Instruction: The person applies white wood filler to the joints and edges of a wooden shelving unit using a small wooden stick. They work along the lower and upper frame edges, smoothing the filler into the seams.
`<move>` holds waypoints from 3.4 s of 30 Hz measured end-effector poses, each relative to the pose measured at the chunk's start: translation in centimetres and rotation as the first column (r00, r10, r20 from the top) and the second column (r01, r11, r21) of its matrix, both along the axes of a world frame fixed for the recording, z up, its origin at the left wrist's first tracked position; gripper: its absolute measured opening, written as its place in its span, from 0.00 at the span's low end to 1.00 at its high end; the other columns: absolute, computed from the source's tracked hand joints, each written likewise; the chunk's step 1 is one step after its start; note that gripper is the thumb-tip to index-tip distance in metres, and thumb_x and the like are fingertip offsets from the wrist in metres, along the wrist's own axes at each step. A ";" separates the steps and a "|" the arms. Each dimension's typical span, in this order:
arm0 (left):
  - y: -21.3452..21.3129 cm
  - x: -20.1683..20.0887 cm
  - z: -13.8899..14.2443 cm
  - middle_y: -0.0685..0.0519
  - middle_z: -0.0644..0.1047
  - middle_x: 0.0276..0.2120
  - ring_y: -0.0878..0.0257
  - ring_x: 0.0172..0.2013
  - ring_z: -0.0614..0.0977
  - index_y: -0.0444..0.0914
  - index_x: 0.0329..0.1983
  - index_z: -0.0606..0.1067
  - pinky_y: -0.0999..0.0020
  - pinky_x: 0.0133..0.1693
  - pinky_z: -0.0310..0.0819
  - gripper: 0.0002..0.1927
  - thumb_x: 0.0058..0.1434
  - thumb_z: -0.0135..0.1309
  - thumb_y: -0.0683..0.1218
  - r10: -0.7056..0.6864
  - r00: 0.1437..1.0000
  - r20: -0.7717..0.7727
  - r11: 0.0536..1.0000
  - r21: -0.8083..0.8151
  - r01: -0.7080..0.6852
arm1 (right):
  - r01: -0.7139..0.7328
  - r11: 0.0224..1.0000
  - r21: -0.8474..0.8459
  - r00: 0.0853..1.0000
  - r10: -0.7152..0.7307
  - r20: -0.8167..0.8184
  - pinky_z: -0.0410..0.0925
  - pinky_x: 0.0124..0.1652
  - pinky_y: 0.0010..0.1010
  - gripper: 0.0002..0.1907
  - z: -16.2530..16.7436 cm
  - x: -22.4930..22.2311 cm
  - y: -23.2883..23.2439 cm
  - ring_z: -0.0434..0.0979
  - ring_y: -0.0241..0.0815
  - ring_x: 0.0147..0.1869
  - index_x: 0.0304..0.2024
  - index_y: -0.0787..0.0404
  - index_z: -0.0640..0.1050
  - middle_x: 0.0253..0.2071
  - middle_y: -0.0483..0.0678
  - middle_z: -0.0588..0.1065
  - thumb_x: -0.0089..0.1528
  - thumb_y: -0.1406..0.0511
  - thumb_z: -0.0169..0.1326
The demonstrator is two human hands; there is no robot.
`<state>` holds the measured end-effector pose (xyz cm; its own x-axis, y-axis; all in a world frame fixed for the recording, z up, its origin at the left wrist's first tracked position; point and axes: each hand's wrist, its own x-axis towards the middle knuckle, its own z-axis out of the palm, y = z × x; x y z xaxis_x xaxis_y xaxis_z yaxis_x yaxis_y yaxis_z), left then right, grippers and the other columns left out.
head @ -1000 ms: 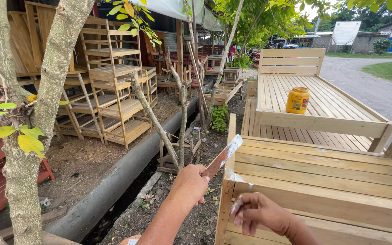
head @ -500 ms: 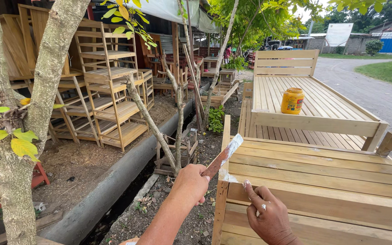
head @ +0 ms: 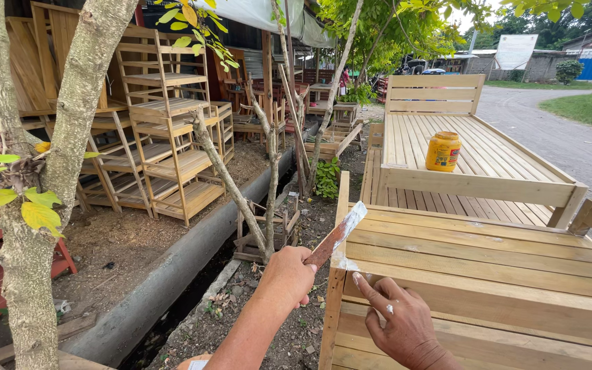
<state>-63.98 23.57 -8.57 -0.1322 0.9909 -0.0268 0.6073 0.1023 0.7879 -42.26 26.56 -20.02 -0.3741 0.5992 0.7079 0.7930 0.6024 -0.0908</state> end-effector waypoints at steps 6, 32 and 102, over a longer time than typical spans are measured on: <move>-0.3 0.2 0.0 0.50 0.82 0.29 0.65 0.19 0.81 0.41 0.57 0.78 0.69 0.20 0.75 0.16 0.69 0.49 0.46 0.003 1.000 0.007 1.000 0.000 -0.003 | 0.064 0.995 0.071 0.987 -0.073 0.140 0.67 0.39 0.40 0.39 0.3 -0.9 -0.3 0.74 0.44 0.37 0.68 0.53 0.70 0.38 0.46 0.72 0.52 0.65 0.57; -1.5 -1.3 -2.7 0.51 0.78 0.22 0.63 0.17 0.81 0.39 0.52 0.79 0.68 0.18 0.72 0.13 0.66 0.51 0.45 -0.048 0.991 0.123 0.999 -0.011 0.050 | 0.189 0.972 0.142 0.970 -0.162 -0.182 0.63 0.51 0.44 0.32 7.6 -0.2 3.6 0.74 0.47 0.52 0.60 0.39 0.78 0.56 0.50 0.71 0.53 0.68 0.53; -3.2 -2.4 -6.2 0.52 0.79 0.25 0.68 0.16 0.76 0.37 0.52 0.80 0.72 0.17 0.67 0.14 0.67 0.50 0.45 0.006 0.949 0.314 1.000 -0.031 0.004 | 0.031 0.954 0.300 0.954 -0.118 0.276 0.54 0.60 0.51 0.33 0.2 -1.8 0.9 0.62 0.54 0.63 0.62 0.58 0.73 0.70 0.56 0.62 0.51 0.67 0.53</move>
<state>-66.40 20.35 -14.79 -0.1134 0.9888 -0.0973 0.3293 0.1298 0.9353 -44.11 27.47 -19.83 -0.5492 0.4192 0.7230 0.8024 0.5062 0.3160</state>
